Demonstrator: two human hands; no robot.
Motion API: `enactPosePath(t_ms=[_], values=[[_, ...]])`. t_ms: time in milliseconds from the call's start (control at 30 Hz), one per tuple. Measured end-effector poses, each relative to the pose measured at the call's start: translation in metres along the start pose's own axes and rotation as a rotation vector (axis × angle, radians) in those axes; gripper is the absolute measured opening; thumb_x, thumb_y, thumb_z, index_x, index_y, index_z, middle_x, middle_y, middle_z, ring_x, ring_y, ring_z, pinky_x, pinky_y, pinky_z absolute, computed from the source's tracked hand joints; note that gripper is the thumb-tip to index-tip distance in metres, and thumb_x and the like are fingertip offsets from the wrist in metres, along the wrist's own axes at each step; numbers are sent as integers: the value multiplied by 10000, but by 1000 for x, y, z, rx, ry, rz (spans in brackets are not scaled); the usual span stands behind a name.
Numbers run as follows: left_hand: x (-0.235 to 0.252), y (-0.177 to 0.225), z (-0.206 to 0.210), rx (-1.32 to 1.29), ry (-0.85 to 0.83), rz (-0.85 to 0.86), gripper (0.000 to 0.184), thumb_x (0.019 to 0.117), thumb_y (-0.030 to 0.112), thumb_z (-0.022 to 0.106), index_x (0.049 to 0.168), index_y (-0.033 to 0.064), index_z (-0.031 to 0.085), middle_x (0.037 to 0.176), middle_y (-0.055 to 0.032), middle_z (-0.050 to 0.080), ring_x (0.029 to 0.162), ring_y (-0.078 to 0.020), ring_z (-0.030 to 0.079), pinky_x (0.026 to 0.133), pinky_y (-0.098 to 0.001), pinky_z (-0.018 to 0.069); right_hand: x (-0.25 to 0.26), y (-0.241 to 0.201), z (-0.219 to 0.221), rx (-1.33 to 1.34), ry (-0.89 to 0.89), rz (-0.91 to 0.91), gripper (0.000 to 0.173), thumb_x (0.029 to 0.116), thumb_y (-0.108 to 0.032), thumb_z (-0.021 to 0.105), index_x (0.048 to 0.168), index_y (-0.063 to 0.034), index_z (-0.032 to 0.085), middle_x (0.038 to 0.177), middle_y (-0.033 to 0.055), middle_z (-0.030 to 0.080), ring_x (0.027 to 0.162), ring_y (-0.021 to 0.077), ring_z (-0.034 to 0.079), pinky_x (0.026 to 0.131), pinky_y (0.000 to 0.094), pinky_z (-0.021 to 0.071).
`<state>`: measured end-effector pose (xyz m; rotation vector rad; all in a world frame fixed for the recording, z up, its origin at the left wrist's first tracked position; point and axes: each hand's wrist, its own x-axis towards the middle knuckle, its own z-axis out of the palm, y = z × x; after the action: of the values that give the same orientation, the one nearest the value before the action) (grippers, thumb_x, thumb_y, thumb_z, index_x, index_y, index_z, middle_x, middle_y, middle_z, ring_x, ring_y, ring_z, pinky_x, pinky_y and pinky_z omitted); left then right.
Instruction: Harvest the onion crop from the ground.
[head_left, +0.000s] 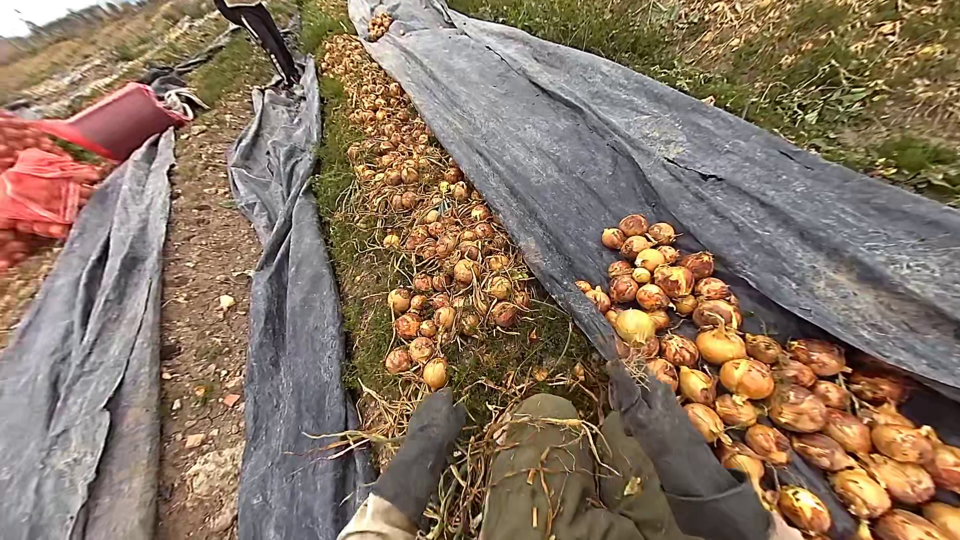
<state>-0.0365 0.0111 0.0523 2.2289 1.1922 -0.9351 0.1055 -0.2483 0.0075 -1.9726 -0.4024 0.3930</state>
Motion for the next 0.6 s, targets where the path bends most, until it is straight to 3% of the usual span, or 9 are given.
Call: enactPosePath(t_ms=[33, 67, 100, 200, 267, 367, 467, 533, 600], values=[[30, -16, 11, -93, 150, -14, 500, 1108, 296, 430, 1542, 48, 428, 1554, -210, 469, 1461, -354, 438, 1204, -510, 336, 12, 4, -5, 87, 31, 25, 560, 1035, -608, 385, 1165, -127, 640, 701, 53, 565, 504, 195, 532, 477, 396, 508], [79, -34, 31, -156, 422, -6, 478, 1037, 306, 551, 1431, 36, 566, 1383, -219, 623, 1307, -367, 594, 1108, -530, 464, 19, 4, -8, 166, 53, 47, 531, 1045, -577, 392, 1235, -150, 645, 672, 44, 553, 475, 192, 513, 447, 382, 493], [123, -45, 37, -184, 486, -25, 520, 997, 339, 613, 1421, 40, 572, 1322, -218, 653, 1241, -370, 632, 1057, -551, 501, 22, 4, -7, 227, 66, 80, 501, 1052, -543, 395, 1269, -176, 659, 645, 36, 547, 450, 183, 502, 417, 361, 481], [195, -51, 41, -206, 390, -126, 714, 919, 394, 703, 1504, 69, 455, 1325, -219, 643, 1204, -379, 649, 987, -585, 539, 6, 10, 6, 218, -22, 218, 474, 1083, -481, 379, 1215, -158, 698, 685, 38, 575, 487, 174, 538, 429, 355, 497], [205, -47, 45, -211, 414, -158, 740, 888, 390, 730, 1511, 99, 456, 1327, -210, 648, 1197, -384, 654, 961, -596, 547, -13, 14, 20, 76, -151, 255, 501, 1077, -499, 371, 1240, -154, 695, 804, 43, 639, 611, 171, 599, 541, 385, 535], [189, -55, 46, -259, 497, -3, 822, 831, 417, 783, 1533, 156, 444, 1390, -198, 604, 1214, -373, 640, 983, -599, 537, -35, 10, 34, -133, -300, 239, 586, 1075, -538, 313, 1388, -155, 628, 1064, 134, 709, 907, 250, 675, 826, 485, 542], [133, -65, 45, -437, 540, 346, 923, 791, 464, 834, 1562, 202, 398, 1503, -128, 528, 1320, -267, 583, 1089, -522, 505, -39, 17, 55, -241, -358, 168, 627, 1045, -603, 353, 1456, -184, 573, 1262, 104, 696, 1179, 229, 661, 1029, 476, 511], [80, -64, 45, -582, 515, 569, 982, 760, 457, 869, 1568, 184, 381, 1511, -81, 522, 1326, -189, 568, 1098, -440, 512, -35, 5, 68, -225, -427, 146, 707, 1000, -671, 415, 1475, -162, 540, 1313, 114, 669, 1252, 235, 619, 1081, 477, 474], [30, -57, 48, -706, 459, 750, 1008, 720, 450, 907, 1540, 129, 415, 1462, -74, 564, 1292, -159, 592, 1077, -384, 539, -34, -12, 79, -116, -474, 124, 745, 973, -705, 445, 1496, -179, 515, 1290, 100, 674, 1201, 212, 640, 1040, 453, 504]])
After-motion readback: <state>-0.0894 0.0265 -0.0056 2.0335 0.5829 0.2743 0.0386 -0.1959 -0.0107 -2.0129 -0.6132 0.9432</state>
